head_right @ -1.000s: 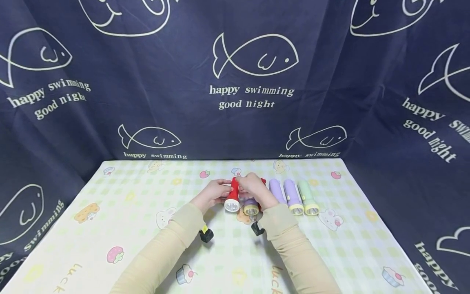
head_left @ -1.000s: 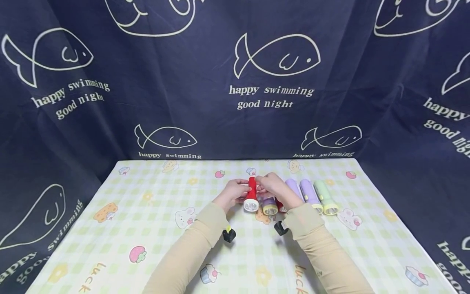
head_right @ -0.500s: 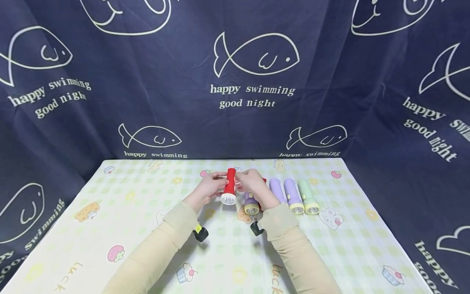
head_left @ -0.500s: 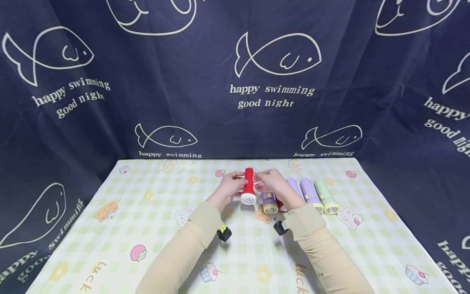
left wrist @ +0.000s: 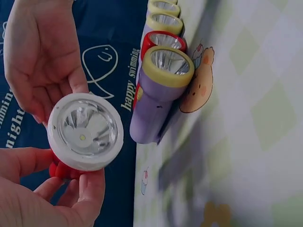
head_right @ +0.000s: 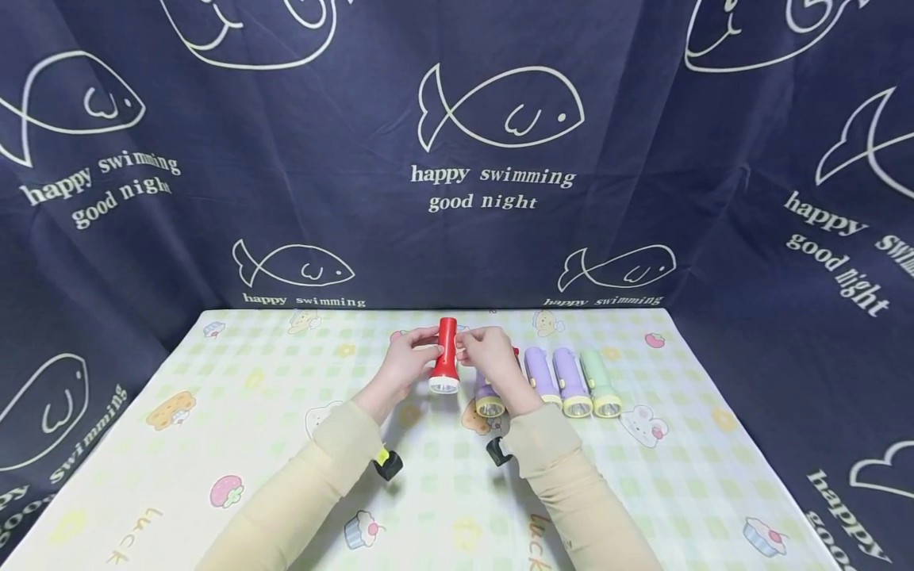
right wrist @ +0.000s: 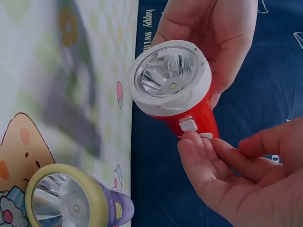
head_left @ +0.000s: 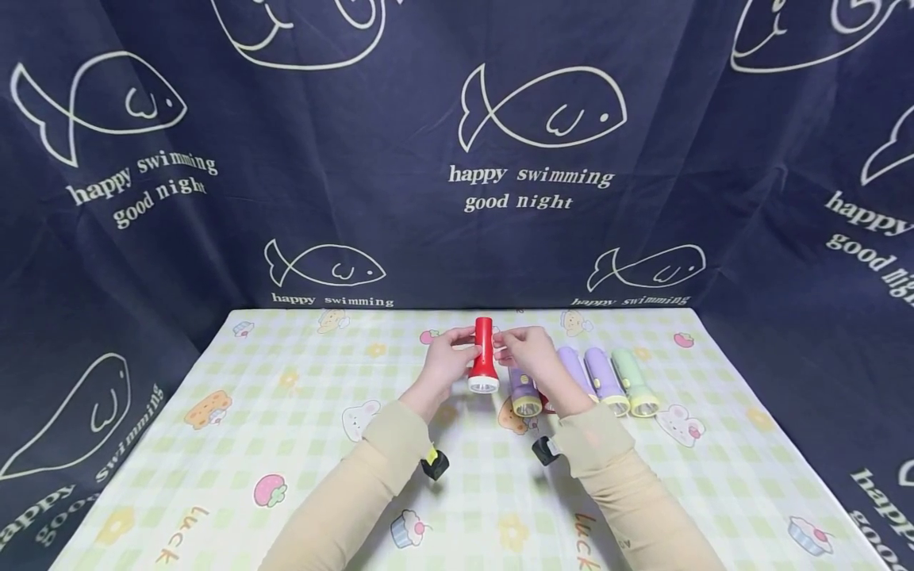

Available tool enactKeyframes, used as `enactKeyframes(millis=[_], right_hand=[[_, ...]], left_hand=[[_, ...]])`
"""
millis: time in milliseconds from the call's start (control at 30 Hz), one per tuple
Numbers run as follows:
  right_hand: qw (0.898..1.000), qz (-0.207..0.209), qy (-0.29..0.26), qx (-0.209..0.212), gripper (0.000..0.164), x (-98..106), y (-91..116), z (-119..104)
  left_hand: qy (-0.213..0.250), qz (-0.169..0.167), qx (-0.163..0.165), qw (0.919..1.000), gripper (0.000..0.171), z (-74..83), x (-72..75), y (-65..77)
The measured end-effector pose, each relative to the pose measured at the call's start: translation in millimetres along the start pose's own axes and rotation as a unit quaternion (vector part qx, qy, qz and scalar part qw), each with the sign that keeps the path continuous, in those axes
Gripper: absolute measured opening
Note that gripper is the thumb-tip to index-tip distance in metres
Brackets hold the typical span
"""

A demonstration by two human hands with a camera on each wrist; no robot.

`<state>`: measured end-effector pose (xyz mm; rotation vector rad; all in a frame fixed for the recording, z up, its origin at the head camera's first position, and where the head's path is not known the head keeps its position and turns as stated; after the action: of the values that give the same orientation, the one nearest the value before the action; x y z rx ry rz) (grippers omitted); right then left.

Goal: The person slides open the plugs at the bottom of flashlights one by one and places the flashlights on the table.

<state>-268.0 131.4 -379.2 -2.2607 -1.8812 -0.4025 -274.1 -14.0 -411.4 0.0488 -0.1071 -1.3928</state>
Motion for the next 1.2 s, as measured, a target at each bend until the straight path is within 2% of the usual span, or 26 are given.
enactKeyframes(millis=[233, 500, 700, 833, 1067, 1200], right_hand=[[1.000, 0.017, -0.010, 0.010, 0.030, 2, 3, -1], [0.998, 0.026, -0.019, 0.058, 0.026, 1, 10, 5], [0.997, 0.032, -0.067, 0.038, 0.026, -2, 12, 8], [0.996, 0.035, -0.082, 0.030, 0.025, -3, 11, 9], [0.994, 0.048, -0.086, 0.047, 0.023, -1, 13, 11], [0.993, 0.036, -0.104, 0.050, 0.024, 2, 14, 13]], left_hand=[[-0.001, 0.015, -0.031, 0.9994, 0.040, 2.1, 2.0, 9.3], [0.014, 0.032, -0.088, 0.9955, 0.041, -0.5, 8.5, 18.3], [0.016, 0.041, -0.119, 0.9919, 0.041, -2.5, 10.9, 22.3], [-0.002, 0.049, -0.143, 0.9885, 0.042, -2.9, 11.2, 23.0], [-0.040, 0.068, -0.187, 0.9792, 0.043, -2.8, 11.6, 30.5], [-0.035, 0.069, -0.203, 0.9761, 0.045, -3.8, 12.0, 34.6]])
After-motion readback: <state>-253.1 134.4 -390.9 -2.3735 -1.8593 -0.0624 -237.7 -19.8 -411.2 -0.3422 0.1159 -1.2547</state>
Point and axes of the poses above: each hand's wrist, its own y-axis away from the middle knuckle, its own x-axis out of the back of the hand, z = x × y, the point moved 1 cm from there along -y, towards the middle knuckle, and after that the axes turned 13 degrees about z, right-handed, at the moved point
